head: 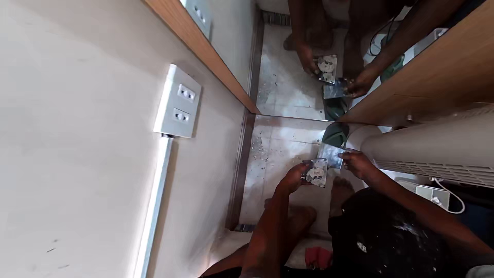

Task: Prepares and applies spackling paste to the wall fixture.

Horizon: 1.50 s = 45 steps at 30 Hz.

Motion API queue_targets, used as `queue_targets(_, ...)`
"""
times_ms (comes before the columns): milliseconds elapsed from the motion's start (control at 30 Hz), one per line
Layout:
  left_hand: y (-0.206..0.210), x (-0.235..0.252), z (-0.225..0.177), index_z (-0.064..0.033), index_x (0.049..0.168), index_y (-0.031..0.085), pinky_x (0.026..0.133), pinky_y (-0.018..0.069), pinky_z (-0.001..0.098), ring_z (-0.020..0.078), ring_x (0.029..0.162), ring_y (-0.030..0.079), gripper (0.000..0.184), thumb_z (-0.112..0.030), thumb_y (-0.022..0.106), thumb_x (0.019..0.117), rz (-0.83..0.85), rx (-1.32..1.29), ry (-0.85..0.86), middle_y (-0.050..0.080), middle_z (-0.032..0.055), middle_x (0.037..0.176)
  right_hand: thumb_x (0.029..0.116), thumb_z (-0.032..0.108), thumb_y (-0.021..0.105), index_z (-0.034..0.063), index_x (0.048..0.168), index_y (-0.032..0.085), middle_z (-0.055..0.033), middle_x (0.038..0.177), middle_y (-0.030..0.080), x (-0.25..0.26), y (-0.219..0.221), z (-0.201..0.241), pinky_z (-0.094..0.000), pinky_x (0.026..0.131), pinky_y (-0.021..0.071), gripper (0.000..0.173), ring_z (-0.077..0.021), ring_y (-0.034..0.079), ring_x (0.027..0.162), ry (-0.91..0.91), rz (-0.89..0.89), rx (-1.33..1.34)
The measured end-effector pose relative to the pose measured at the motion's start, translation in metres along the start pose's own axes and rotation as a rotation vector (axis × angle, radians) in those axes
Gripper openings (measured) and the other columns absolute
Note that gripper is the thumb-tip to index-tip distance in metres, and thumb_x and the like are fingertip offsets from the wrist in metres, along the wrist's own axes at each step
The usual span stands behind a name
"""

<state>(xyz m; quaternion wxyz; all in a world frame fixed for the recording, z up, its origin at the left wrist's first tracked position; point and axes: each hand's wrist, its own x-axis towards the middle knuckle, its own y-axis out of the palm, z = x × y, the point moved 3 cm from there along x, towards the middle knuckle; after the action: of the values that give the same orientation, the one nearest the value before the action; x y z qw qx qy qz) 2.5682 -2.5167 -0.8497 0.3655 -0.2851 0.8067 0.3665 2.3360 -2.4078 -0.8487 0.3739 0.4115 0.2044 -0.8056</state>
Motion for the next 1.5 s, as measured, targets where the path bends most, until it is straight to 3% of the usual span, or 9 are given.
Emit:
queue_targets(333, -0.003, 0.059, -0.013, -0.0064, 0.138, 0.056, 0.098, 0.0512, 0.0446, 0.0235, 0.113, 0.063, 0.036, -0.027, 0.045, 0.1104, 0.029, 0.564, 0.080, 0.063, 0.0159, 0.130, 0.0993, 0.007, 0.064, 0.0012, 0.109, 0.061, -0.0078, 0.082, 0.061, 0.025, -0.009, -0.031, -0.0299, 0.056, 0.0510, 0.012, -0.0139, 0.057, 0.062, -0.030, -0.401, 0.183)
queue_targets(500, -0.013, 0.077, -0.006, -0.0037, 0.126, 0.060, 0.089, 0.0532, 0.0574, 0.0336, 0.099, 0.067, 0.036, -0.033, 0.056, 0.1055, -0.170, 0.880, 0.182, 0.068, 0.0195, 0.107, 0.1012, 0.009, 0.062, -0.0028, 0.117, 0.061, -0.0130, 0.089, 0.064, 0.024, -0.006, -0.031, -0.0359, 0.062, 0.0559, 0.020, -0.0179, 0.062, 0.066, -0.124, -0.420, 0.023)
queue_targets(733, -0.009, 0.048, -0.013, -0.0041, 0.146, 0.050, 0.105, 0.0498, 0.0534, 0.0336, 0.124, 0.060, 0.058, -0.038, 0.063, 0.1005, -0.386, 0.994, 0.214, 0.059, 0.0194, 0.138, 0.0998, 0.012, 0.063, -0.0062, 0.133, 0.051, -0.0223, 0.112, 0.061, -0.005, -0.012, -0.023, -0.0444, 0.075, 0.0558, 0.040, -0.0267, 0.063, 0.086, -0.133, -0.410, -0.301)
queue_targets(833, -0.010, 0.010, -0.026, 0.0020, 0.123, 0.066, 0.104, 0.0506, 0.0497, 0.0327, 0.121, 0.062, 0.041, -0.032, 0.062, 0.1005, -0.441, 0.962, 0.331, 0.062, 0.0208, 0.132, 0.1023, 0.013, 0.058, -0.0071, 0.118, 0.060, -0.0165, 0.096, 0.063, -0.032, -0.003, 0.008, -0.0385, 0.066, 0.0524, 0.026, -0.0192, 0.059, 0.072, -0.236, -0.243, -0.415)
queue_targets(1000, -0.006, -0.114, -0.093, -0.0048, 0.148, 0.049, 0.106, 0.0503, 0.0487, 0.0299, 0.126, 0.061, 0.048, -0.018, 0.054, 0.1022, -0.436, 1.025, 0.283, 0.056, 0.0172, 0.145, 0.1051, 0.015, 0.057, -0.0032, 0.115, 0.065, -0.0170, 0.097, 0.068, -0.082, 0.098, 0.123, -0.0464, 0.078, 0.0561, 0.022, -0.0241, 0.065, 0.080, -0.480, 0.340, -0.694)
queue_targets(1167, -0.009, -0.265, -0.146, -0.0052, 0.128, 0.064, 0.088, 0.0593, 0.0427, 0.0199, 0.098, 0.070, 0.033, -0.025, 0.063, 0.1015, -0.932, 0.829, 0.605, 0.068, 0.0105, 0.125, 0.1060, 0.021, 0.055, -0.0013, 0.128, 0.060, -0.0166, 0.111, 0.070, -0.142, 0.248, 0.192, -0.0473, 0.082, 0.0591, 0.032, -0.0268, 0.070, 0.091, -0.435, 0.796, -0.667)
queue_targets(1300, -0.023, -0.331, -0.173, -0.0021, 0.134, 0.060, 0.084, 0.0591, 0.0441, 0.0245, 0.095, 0.070, 0.037, -0.019, 0.061, 0.1016, -1.269, 0.850, 0.746, 0.061, 0.0160, 0.135, 0.1071, 0.027, 0.049, 0.0060, 0.136, 0.055, -0.0110, 0.114, 0.067, -0.158, 0.335, 0.175, -0.0376, 0.078, 0.0560, 0.036, -0.0197, 0.067, 0.092, -0.174, 0.753, -0.227)
queue_targets(1433, -0.019, -0.337, -0.194, -0.0002, 0.137, 0.057, 0.082, 0.0587, 0.0512, 0.0312, 0.096, 0.070, 0.038, -0.009, 0.055, 0.0997, -1.292, 1.023, 0.717, 0.062, 0.0191, 0.134, 0.1061, 0.032, 0.047, 0.0060, 0.118, 0.059, -0.0060, 0.090, 0.061, -0.161, 0.371, 0.162, -0.0308, 0.064, 0.0534, 0.031, -0.0153, 0.060, 0.070, 0.023, 0.628, 0.243)
queue_targets(1500, -0.013, -0.332, -0.202, -0.0012, 0.140, 0.055, 0.084, 0.0575, 0.0550, 0.0350, 0.101, 0.069, 0.041, -0.009, 0.055, 0.0999, -1.300, 1.124, 0.630, 0.062, 0.0200, 0.132, 0.1073, 0.034, 0.044, 0.0056, 0.119, 0.058, -0.0068, 0.095, 0.062, -0.160, 0.372, 0.161, -0.0323, 0.069, 0.0539, 0.034, -0.0163, 0.062, 0.076, 0.071, 0.653, 0.328)
